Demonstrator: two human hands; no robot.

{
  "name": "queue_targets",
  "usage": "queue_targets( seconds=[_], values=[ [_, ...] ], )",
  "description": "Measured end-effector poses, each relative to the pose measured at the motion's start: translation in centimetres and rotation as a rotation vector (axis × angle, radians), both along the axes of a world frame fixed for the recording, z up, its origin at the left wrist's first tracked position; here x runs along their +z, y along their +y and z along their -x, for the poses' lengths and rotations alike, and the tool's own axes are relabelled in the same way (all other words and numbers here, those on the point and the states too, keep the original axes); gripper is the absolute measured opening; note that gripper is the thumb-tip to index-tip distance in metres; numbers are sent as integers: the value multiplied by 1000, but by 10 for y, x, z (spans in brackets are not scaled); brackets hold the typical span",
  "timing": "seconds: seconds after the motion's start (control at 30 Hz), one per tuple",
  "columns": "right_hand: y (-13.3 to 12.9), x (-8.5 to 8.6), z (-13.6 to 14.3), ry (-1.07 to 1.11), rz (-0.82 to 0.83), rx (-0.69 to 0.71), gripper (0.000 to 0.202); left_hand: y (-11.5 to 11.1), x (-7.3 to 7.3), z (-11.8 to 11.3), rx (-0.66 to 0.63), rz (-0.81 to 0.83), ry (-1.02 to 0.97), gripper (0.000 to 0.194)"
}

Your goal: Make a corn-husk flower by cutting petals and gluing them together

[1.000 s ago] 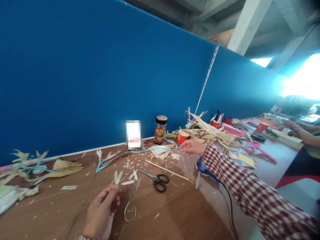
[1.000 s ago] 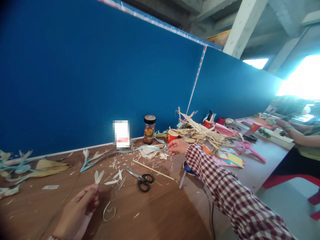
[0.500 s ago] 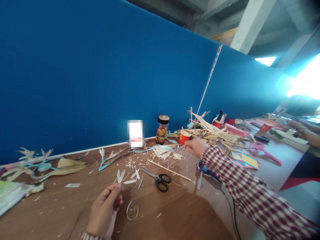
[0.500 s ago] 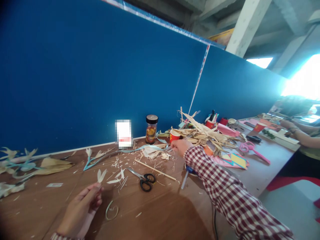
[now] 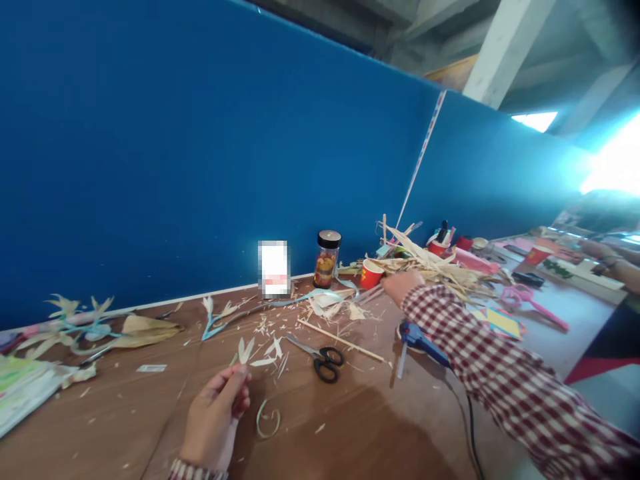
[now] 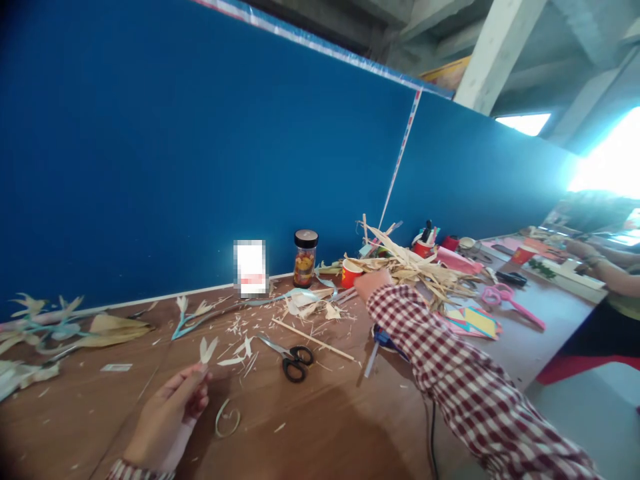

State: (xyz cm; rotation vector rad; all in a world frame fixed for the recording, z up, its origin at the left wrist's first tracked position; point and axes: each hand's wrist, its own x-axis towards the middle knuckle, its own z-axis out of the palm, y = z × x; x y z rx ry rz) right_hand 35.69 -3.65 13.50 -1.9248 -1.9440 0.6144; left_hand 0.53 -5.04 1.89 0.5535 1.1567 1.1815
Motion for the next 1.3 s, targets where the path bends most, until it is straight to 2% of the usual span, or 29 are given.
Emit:
queue_targets(
  seconds=[0.13,0.23,0.3,0.43,0.53,0.63,0.67,0.77,0.83,0.97,1.03,1.13,1.3],
  values=[
    [-6,17,8,47,-43,11,21,1,-2,0,-10,-28,-10,29],
    [-7,22,15,69,-101,-39,13,1,-2,-1,-21,-36,-16,29],
    [-8,24,19,96,-132,-36,15,0,-1,-1,-30,-37,-14,29],
    [-11,26,33,174,-134,93,20,-1,1,-3,-31,-38,-9,27],
    [-16,20,51,76,-255,123,15,-2,1,-3,-38,-48,-17,26],
    [-18,10,65,97,-158,375,16,-2,-1,-3,-51,-77,-18,26],
    [-18,7,68,91,-146,380,17,-2,-1,-3,-52,-85,-17,26],
    [-12,-1,73,75,-201,199,24,-3,-1,-4,-66,-100,-21,26],
    [-7,-4,74,54,-209,143,25,-3,-1,-5,-85,-97,-22,27],
    [-1,-10,64,-248,-265,56,17,-3,-1,-4,-77,-79,-19,27],
    [0,-17,54,-390,-194,38,14,-2,-1,-3,-74,-78,-20,27],
    [-6,-30,35,-479,-84,41,7,-1,-2,-2,-81,-70,-14,28],
    [-22,-40,13,-603,-28,-10,10,-1,-3,-1,-75,-55,7,30]
  ],
)
